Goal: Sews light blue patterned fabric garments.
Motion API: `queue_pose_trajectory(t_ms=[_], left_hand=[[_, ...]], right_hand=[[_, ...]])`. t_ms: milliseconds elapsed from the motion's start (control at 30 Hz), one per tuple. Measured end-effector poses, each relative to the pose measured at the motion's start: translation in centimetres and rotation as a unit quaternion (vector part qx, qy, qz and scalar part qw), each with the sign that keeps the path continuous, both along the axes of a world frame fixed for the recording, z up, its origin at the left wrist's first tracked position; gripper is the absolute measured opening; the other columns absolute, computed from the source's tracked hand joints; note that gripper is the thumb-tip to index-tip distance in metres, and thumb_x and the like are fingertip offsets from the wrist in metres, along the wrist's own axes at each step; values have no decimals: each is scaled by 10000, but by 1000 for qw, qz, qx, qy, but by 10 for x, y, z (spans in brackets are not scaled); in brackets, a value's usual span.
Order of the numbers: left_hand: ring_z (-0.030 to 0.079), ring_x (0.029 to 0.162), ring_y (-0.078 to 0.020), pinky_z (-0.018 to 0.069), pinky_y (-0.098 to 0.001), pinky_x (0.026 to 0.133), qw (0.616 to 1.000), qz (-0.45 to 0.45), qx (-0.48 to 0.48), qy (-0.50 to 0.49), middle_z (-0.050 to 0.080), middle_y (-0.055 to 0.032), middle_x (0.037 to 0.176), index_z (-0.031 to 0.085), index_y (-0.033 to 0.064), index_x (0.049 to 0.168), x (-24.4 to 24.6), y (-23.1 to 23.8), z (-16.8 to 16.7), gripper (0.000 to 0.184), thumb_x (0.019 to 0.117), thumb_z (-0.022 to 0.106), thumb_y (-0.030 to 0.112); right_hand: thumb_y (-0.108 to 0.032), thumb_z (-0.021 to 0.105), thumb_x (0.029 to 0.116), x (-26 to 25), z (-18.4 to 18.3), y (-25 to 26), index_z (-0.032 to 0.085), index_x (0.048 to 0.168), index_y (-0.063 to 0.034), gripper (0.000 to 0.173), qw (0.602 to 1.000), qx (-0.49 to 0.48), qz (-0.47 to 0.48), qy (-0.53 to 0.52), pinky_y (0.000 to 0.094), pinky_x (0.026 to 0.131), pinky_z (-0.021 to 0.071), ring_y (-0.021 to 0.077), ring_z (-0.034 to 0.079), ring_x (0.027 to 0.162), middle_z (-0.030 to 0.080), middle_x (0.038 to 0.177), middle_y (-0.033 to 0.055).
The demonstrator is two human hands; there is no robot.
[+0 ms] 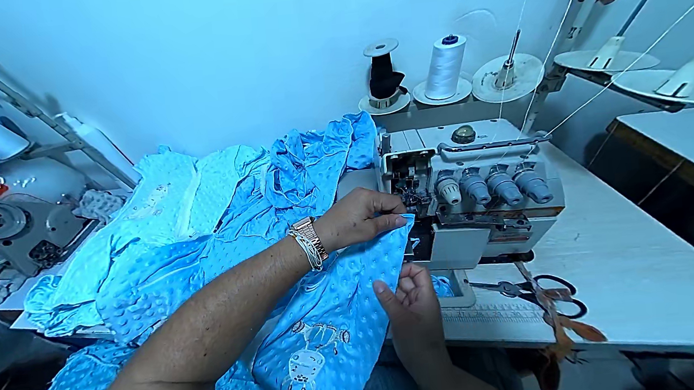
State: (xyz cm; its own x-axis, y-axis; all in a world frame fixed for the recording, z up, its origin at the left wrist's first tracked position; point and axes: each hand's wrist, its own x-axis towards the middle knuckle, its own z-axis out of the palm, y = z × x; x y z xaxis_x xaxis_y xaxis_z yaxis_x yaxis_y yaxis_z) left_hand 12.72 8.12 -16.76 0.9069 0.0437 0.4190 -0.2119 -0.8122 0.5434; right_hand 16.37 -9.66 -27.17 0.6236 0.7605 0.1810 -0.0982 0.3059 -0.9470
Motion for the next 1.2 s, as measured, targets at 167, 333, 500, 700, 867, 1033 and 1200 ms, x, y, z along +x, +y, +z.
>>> queue_pose_trajectory(t_ms=[167, 333, 500, 700, 867, 1033, 1200], left_hand=[[576, 684, -55, 464, -238, 651, 997, 39, -13, 61, 643, -41, 751, 696, -5, 897, 2, 2, -8, 204, 1027, 576, 97], [519, 654, -85, 423, -275, 634, 984, 111, -30, 134, 585, -30, 724, 682, 14, 908, 2, 3, -14, 220, 1047, 573, 144], [535, 672, -70, 441, -257, 649, 982, 115, -50, 140, 608, -34, 752, 685, 8, 938, 2, 6, -16, 166, 1027, 605, 123], [606, 739, -142, 493, -331, 706, 979, 152, -15, 135, 654, -81, 810, 689, 5, 937, 2, -4, -16, 148, 995, 667, 140], [641, 782, -183, 504, -401, 728, 967, 192, 39, 164, 673, -74, 821, 693, 41, 850, -2, -16, -13, 192, 954, 725, 200], [640, 936, -291, 481, -511, 856, 959, 247, 115, 78, 665, -109, 921, 700, 44, 964, -7, -27, -18, 246, 856, 818, 232], [653, 962, -313, 480, -486, 833, 939, 181, 285, -65, 685, -117, 943, 717, 69, 890, -7, -34, -37, 51, 891, 692, 113]], right_hand=[[-64, 691, 909, -15, -25, -14, 466, 1199, -13, 371, 999, 39, 2, 4, 261, 752, 634, 114, 739, 864, 723, 957, 53], [4, 674, 904, -8, -26, -14, 480, 1180, -24, 339, 1000, -9, -8, 7, 247, 702, 623, 115, 744, 783, 744, 875, 54], [-5, 706, 901, -4, -27, -16, 545, 1192, -1, 333, 999, -43, 13, 30, 257, 691, 630, 138, 752, 744, 758, 835, 77], [-50, 679, 943, -3, -30, -25, 714, 910, 0, 70, 999, -17, 25, 14, 216, 652, 604, 76, 702, 658, 728, 741, 43], [-61, 673, 950, -5, -36, -36, 727, 863, -13, 113, 999, 21, 48, 14, 207, 650, 596, 48, 688, 661, 716, 731, 21], [-48, 673, 949, -8, -42, -41, 718, 865, -18, 100, 998, 18, 54, 40, 206, 661, 592, 48, 684, 670, 710, 735, 16], [-37, 638, 965, -6, -42, -43, 708, 901, -19, 96, 997, 16, 55, 50, 213, 692, 599, 53, 698, 706, 718, 766, 12]])
